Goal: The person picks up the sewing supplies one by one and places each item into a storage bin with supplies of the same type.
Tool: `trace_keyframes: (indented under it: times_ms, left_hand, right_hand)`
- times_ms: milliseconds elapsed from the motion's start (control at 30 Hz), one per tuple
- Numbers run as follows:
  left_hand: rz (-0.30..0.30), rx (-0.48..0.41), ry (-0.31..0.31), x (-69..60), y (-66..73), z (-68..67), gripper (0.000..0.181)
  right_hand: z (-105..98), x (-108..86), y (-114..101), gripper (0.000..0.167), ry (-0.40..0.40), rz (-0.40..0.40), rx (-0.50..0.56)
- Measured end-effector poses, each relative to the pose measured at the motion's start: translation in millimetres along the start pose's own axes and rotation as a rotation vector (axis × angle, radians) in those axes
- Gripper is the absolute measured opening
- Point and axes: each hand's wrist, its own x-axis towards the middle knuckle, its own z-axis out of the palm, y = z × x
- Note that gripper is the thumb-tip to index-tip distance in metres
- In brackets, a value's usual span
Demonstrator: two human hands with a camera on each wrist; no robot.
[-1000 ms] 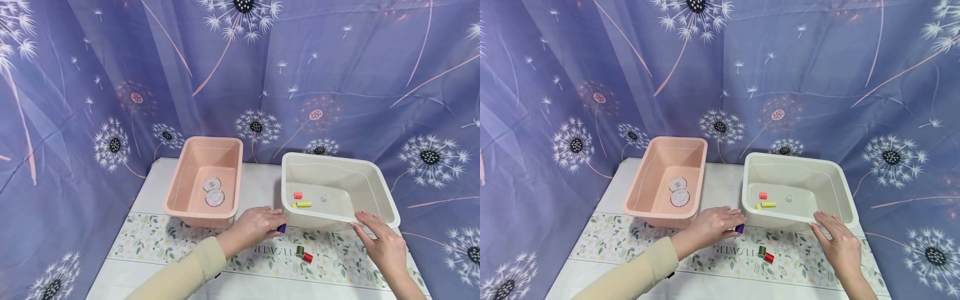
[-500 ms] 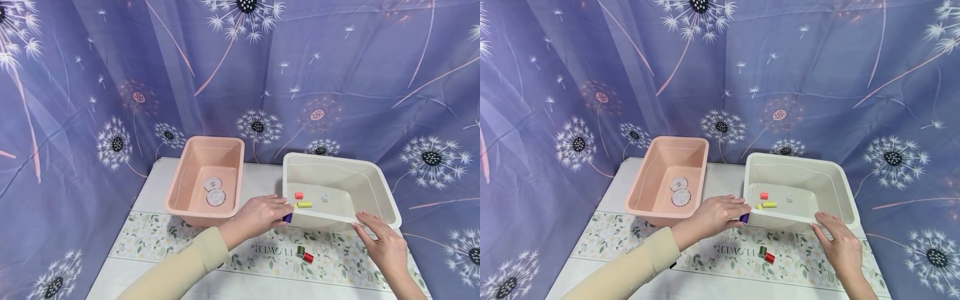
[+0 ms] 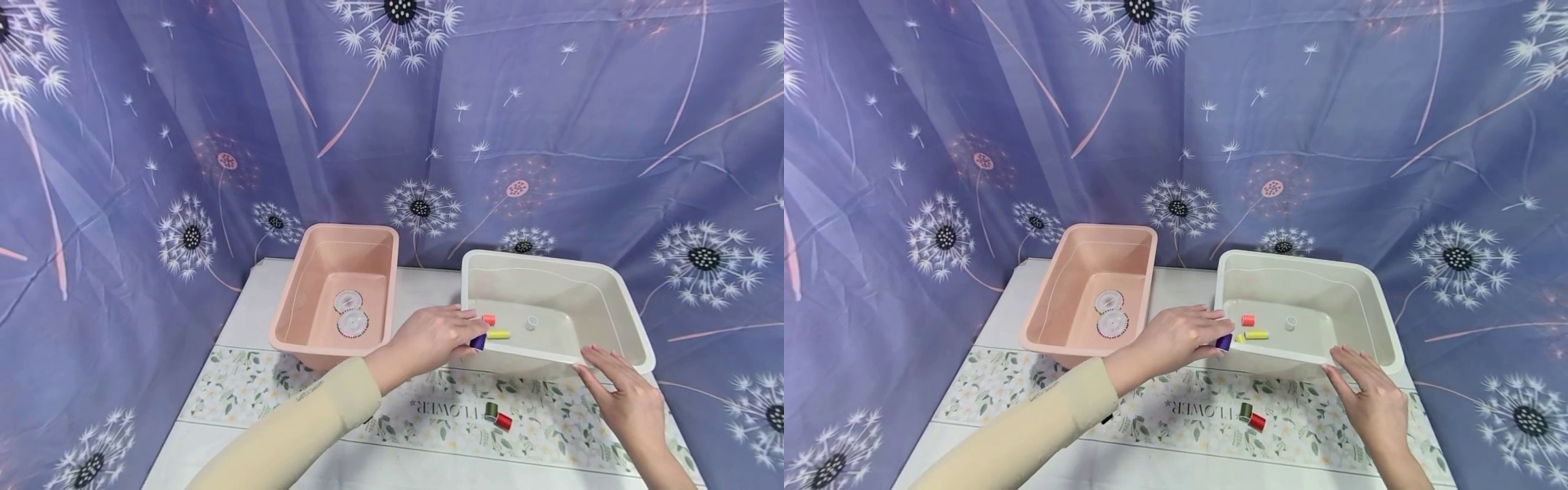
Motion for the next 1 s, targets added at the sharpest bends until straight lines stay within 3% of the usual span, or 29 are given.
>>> trace_keyframes:
  times_ms: [533, 1000]
  left_hand:
    - [-0.015, 0.061, -0.105, 35.7, -4.1, -5.3, 0.047]
    - [-0.075, 0.029, -0.181, 66.6, -13.6, -1.6, 0.047]
  right_hand:
    - [1, -1.1, 1, 0.079, 0.000, 0.001, -0.003]
    - [1, -1.2, 1, 0.080, 0.003, 0.000, -0.001]
